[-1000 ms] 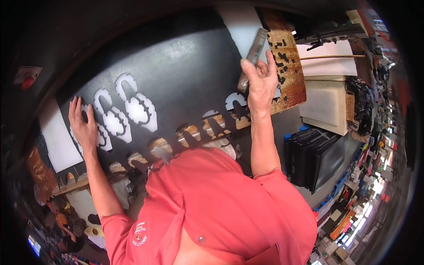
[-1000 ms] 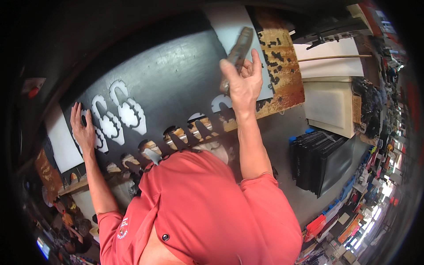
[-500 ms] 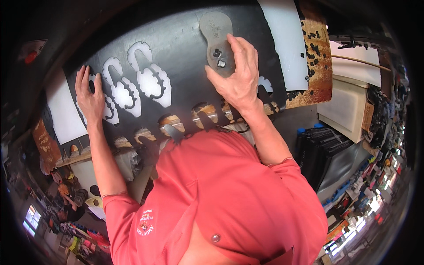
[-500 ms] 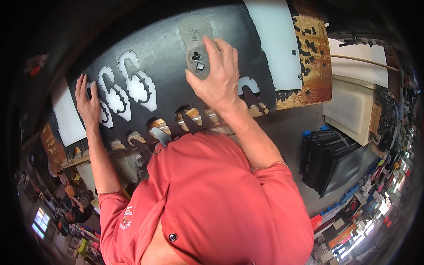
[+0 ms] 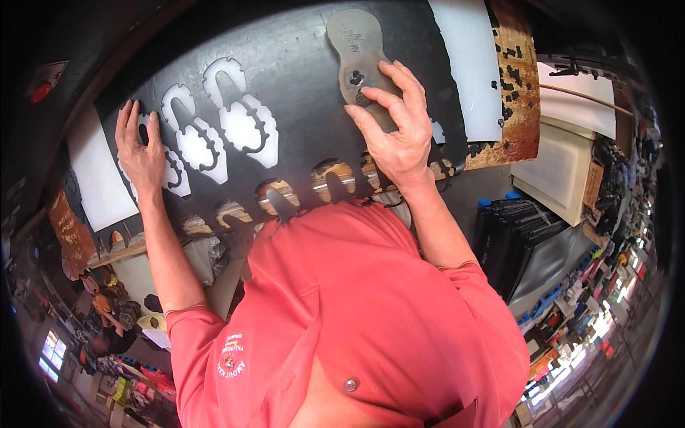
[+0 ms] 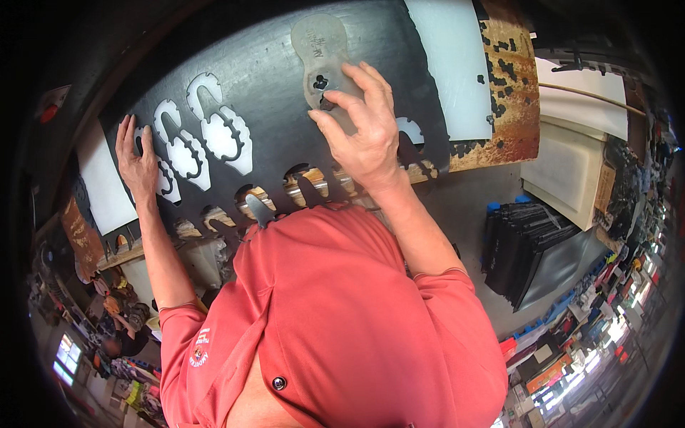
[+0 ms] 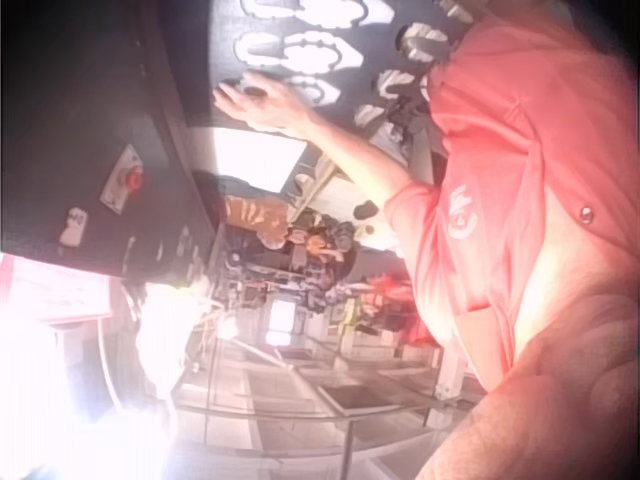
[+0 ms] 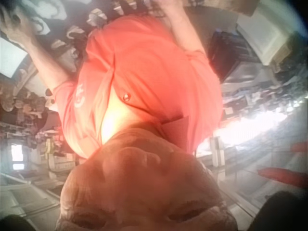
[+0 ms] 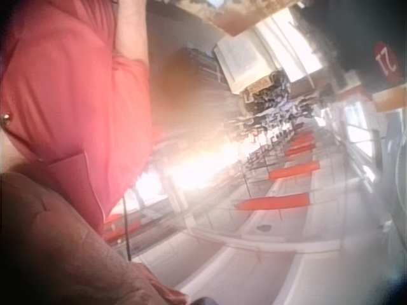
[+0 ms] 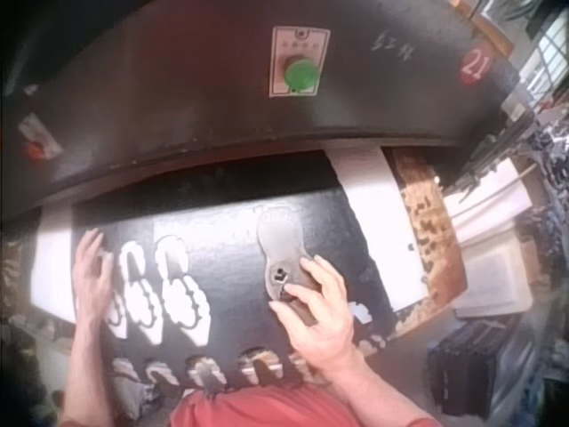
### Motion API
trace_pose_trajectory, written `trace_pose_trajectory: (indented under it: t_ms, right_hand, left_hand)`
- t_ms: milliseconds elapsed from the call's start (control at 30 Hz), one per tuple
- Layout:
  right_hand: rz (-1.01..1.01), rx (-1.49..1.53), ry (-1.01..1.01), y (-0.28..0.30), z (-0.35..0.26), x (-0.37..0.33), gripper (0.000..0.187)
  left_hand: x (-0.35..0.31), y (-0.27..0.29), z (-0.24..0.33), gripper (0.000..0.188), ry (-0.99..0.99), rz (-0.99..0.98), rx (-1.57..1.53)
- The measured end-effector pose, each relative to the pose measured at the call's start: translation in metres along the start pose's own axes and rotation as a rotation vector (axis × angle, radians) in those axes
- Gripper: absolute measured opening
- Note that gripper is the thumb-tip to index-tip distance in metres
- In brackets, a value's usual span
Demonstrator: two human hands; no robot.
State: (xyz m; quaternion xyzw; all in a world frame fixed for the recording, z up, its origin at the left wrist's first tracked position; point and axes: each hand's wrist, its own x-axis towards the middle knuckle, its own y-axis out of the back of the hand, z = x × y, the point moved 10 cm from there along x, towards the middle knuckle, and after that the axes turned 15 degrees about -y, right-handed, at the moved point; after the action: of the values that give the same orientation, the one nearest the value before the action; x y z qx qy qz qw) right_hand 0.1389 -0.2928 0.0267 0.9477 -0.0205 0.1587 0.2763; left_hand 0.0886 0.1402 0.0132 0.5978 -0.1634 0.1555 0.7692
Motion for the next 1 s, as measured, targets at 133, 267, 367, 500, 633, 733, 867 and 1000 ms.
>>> trace_pose_trajectory:
  t_ms: [133, 267, 367, 500, 633, 733, 867, 1000]
  right_hand:
    - [-0.017, 0.005, -0.035, -0.002, 0.005, -0.001, 0.023]
    - [0.008, 0.14, -0.102, 0.01, 0.017, 0.004, 0.019]
    - [0.196, 0.213, -0.322, 0.055, 0.053, 0.023, 0.012]
    - [0.421, -0.353, -0.252, 0.115, 0.054, 0.059, 0.042]
    - [0.033, -0.193, -0.319, 0.056, 0.047, 0.042, 0.071]
    - [-0.171, -0.391, -0.007, -0.016, 0.001, 0.006, 0.083]
    - [-0.093, -0.184, -0.093, -0.008, 0.009, 0.013, 0.077]
    - [-0.228, 0.399, -0.568, 0.031, 0.04, 0.032, 0.068]
  left_hand:
    - [0.001, 0.0, 0.001, 0.044, -0.024, -0.002, 0.02]
    - [0.001, 0.001, 0.002, 0.043, -0.029, 0.005, 0.015]
    - [0.0, 0.002, 0.002, 0.043, -0.028, 0.01, 0.01]
    - [-0.001, 0.0, 0.0, 0.044, -0.008, -0.004, 0.027]
    - [0.0, 0.001, 0.0, 0.043, -0.042, -0.006, 0.04]
    - [0.001, 0.001, 0.001, 0.042, -0.078, 0.017, 0.026]
    - [0.0, -0.001, -0.002, 0.041, -0.051, 0.008, 0.009]
    - [-0.001, 0.0, -0.002, 0.041, -0.03, -0.014, 0.045]
